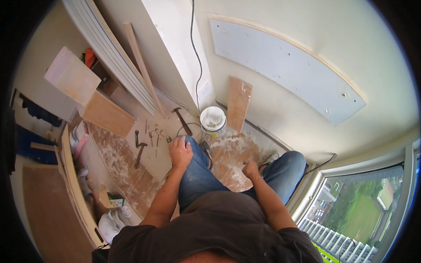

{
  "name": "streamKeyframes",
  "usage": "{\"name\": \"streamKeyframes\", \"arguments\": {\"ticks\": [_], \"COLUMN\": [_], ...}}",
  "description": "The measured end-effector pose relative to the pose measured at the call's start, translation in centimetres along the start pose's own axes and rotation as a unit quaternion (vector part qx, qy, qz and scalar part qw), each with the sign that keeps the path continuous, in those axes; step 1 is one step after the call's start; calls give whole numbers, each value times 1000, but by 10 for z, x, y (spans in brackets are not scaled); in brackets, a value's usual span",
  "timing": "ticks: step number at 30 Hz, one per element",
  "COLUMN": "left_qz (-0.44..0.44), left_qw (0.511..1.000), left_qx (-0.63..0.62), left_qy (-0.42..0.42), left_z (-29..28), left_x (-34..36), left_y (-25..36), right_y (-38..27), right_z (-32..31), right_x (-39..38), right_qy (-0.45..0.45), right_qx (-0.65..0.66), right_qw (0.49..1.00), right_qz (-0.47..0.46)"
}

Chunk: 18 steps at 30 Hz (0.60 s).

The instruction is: The person is installing a white ceiling panel. They use a hammer to drive nails into the panel to secure it to the ceiling structure. The person also uses a string to measure or align the panel.

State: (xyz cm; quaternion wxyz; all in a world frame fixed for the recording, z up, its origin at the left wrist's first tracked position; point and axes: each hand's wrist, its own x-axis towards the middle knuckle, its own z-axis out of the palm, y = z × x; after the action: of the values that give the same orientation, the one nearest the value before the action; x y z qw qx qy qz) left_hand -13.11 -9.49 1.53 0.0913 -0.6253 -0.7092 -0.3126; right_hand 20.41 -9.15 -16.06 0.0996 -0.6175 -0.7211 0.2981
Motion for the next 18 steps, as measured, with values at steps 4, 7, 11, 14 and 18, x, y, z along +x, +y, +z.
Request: {"name": "streamKeyframes", "arguments": {"ticks": [4, 7, 11, 14, 18], "left_qz": [2, 4, -1, -2, 11], "left_qw": [1000, 1000, 1000, 1000, 1000], "left_qx": [-2, -2, -2, -3, -2], "left_qy": [-2, -4, -4, -5, 12], "left_z": [1, -2, -4, -4, -6], "left_x": [-4, -4, -5, -7, -7], "left_y": [-5, -3, 0, 0, 0], "right_y": [6, 14, 17, 19, 21], "right_z": [7, 11, 11, 12, 12], "right_x": [3, 2, 1, -1, -1], "right_qy": [-13, -14, -26, -29, -29], "right_qx": [8, 26, 52, 55, 29], "right_qw": [1000, 1000, 998, 998, 999], "right_qz": [4, 5, 27, 31, -4]}}
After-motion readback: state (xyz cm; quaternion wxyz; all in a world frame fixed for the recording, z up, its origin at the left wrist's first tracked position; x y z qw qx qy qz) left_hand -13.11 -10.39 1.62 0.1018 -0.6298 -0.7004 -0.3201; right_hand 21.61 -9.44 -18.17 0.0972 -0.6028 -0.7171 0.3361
